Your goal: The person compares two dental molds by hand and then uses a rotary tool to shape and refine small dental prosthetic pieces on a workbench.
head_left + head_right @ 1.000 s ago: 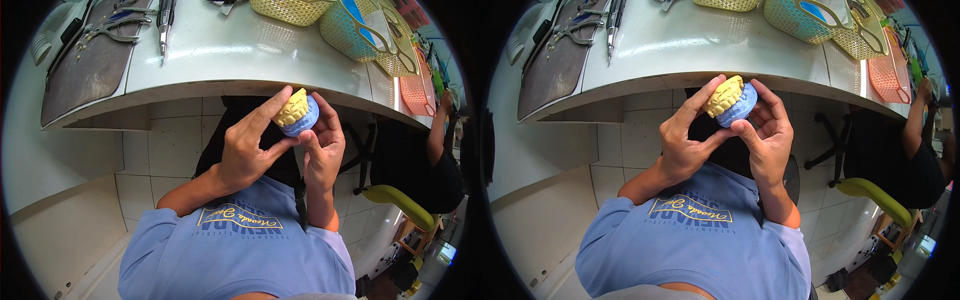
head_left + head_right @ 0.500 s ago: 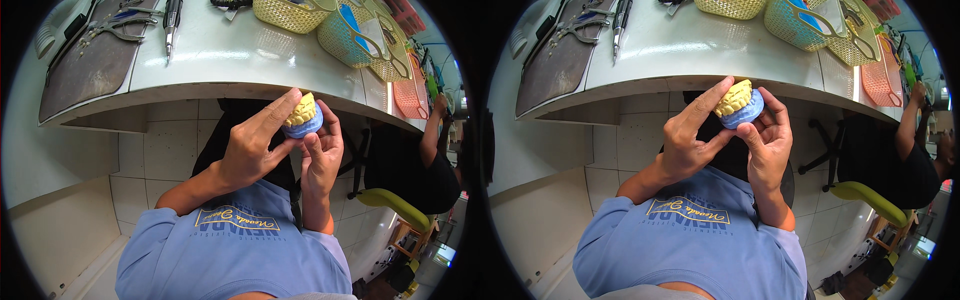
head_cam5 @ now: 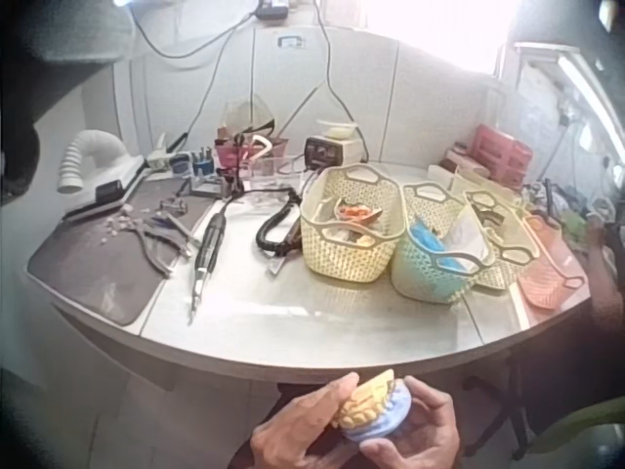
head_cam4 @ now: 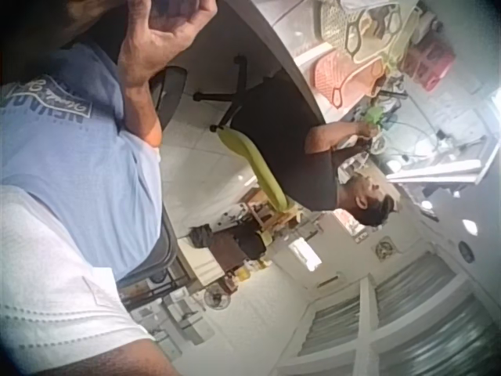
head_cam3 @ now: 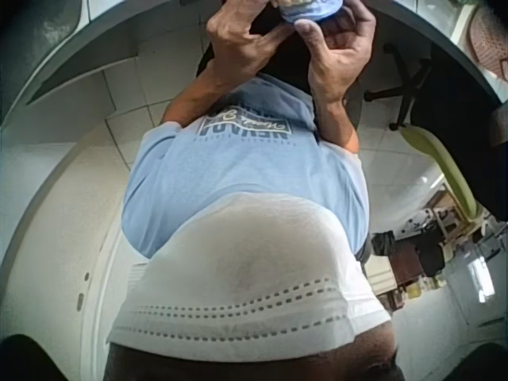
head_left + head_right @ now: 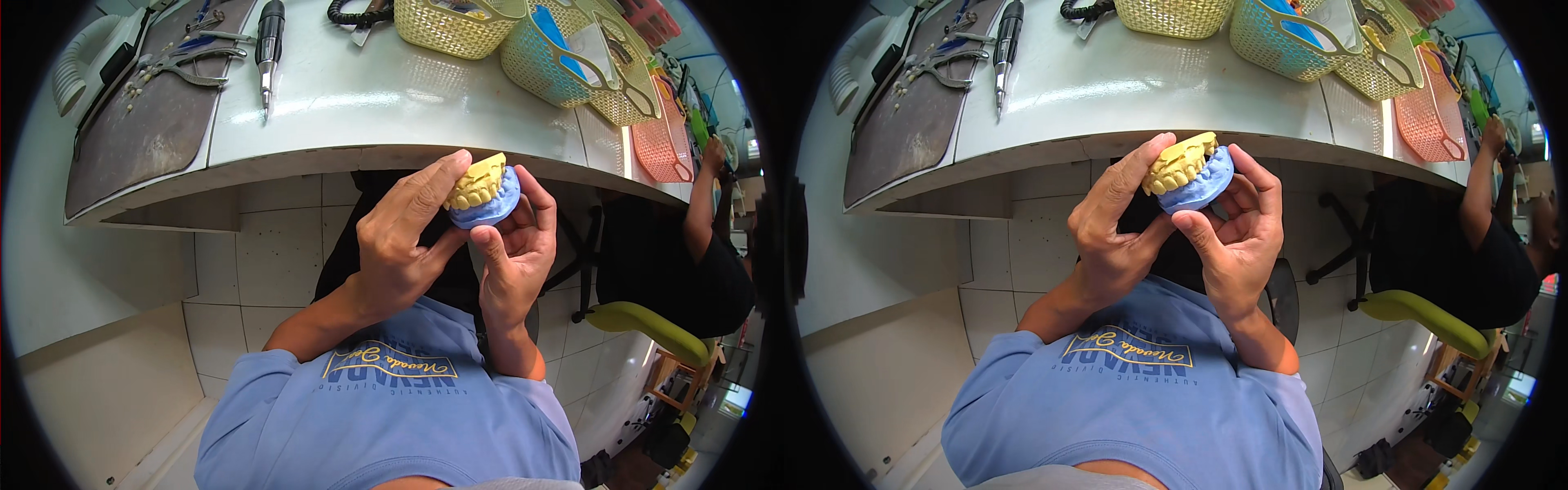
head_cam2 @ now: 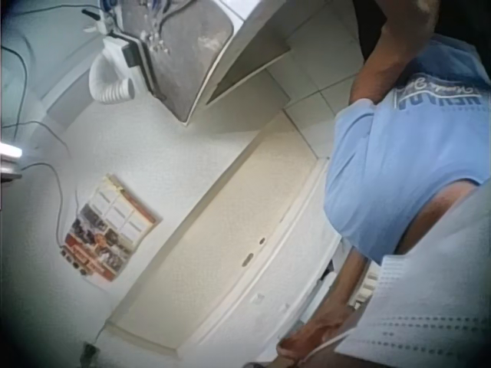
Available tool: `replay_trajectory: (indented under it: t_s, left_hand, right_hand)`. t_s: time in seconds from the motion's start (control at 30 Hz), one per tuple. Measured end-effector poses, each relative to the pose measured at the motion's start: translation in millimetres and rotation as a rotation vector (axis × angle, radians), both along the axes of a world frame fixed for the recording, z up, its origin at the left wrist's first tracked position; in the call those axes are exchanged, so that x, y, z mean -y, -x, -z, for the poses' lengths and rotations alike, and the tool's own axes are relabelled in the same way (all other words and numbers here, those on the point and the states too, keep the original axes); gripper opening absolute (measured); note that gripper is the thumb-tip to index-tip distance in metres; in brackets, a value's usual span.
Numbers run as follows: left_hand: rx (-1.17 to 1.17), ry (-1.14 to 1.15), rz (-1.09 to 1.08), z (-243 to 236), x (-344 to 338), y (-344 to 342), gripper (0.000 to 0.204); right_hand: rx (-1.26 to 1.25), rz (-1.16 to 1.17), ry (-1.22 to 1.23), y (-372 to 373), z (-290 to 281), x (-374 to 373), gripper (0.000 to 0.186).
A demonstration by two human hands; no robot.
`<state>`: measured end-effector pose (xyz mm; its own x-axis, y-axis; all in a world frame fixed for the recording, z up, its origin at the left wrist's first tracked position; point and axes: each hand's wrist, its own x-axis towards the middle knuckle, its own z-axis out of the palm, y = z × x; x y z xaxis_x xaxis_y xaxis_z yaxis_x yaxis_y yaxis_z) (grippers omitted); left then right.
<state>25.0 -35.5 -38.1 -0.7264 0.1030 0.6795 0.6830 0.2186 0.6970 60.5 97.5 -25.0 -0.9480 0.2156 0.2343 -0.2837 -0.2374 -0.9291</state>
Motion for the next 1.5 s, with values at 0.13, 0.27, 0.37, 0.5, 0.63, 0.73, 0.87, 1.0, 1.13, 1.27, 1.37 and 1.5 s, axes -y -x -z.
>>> replay_trajectory:
  t_s: [0.13,0.27,0.37,0.5,0.63,0.73,0.87,1.0,1.13,1.27,1.37,1.5]
  left_hand:
    - [0.052,-0.034,0.057,-1.1,2.1,-0.5,0.069]
    - [0.128,-0.071,0.174,-3.2,7.0,3.0,0.063]
    - [0.210,-0.109,0.299,-0.4,16.7,5.6,0.054]
    - [0.328,-0.282,0.372,-3.5,16.3,1.2,0.041]
    - [0.364,-0.361,0.401,-4.7,16.5,-1.3,0.040]
    - [0.340,-0.373,0.414,-2.7,14.5,0.0,0.040]
    - [0.330,-0.357,0.442,-2.0,14.1,1.9,0.039]
    - [0.330,-0.345,0.462,-4.4,13.7,2.5,0.039]
    - [0.325,-0.378,0.494,-1.5,13.6,3.7,0.041]
    - [0.261,-0.392,0.532,2.4,11.9,5.9,0.043]
    - [0.183,-0.363,0.505,5.8,8.3,5.6,0.048]
    - [0.099,-0.299,0.437,0.7,4.4,2.3,0.055]
  right_hand:
    - [-0.031,0.010,-0.064,-2.1,-1.4,-1.8,0.072]
    - [-0.055,0.034,-0.112,-2.1,-2.7,-6.8,0.071]
    - [-0.060,0.020,-0.112,-2.1,-3.9,-7.2,0.072]
    - [-0.087,0.027,-0.213,-4.7,-4.7,-7.7,0.073]
    - [-0.174,0.030,-0.280,-3.7,-2.8,-10.7,0.073]
    - [-0.178,0.033,-0.317,-3.8,-2.2,-13.2,0.073]
    - [-0.186,0.049,-0.309,-5.1,-0.6,-14.5,0.073]
    - [-0.195,0.042,-0.354,-7.0,-2.4,-15.0,0.076]
    - [-0.230,0.090,-0.383,-5.8,-0.2,-15.0,0.073]
    - [-0.262,0.094,-0.405,-6.6,3.1,-16.3,0.073]
    - [-0.300,0.106,-0.442,-8.5,4.1,-18.4,0.073]
    - [-0.332,0.102,-0.428,-10.2,4.4,-18.1,0.074]
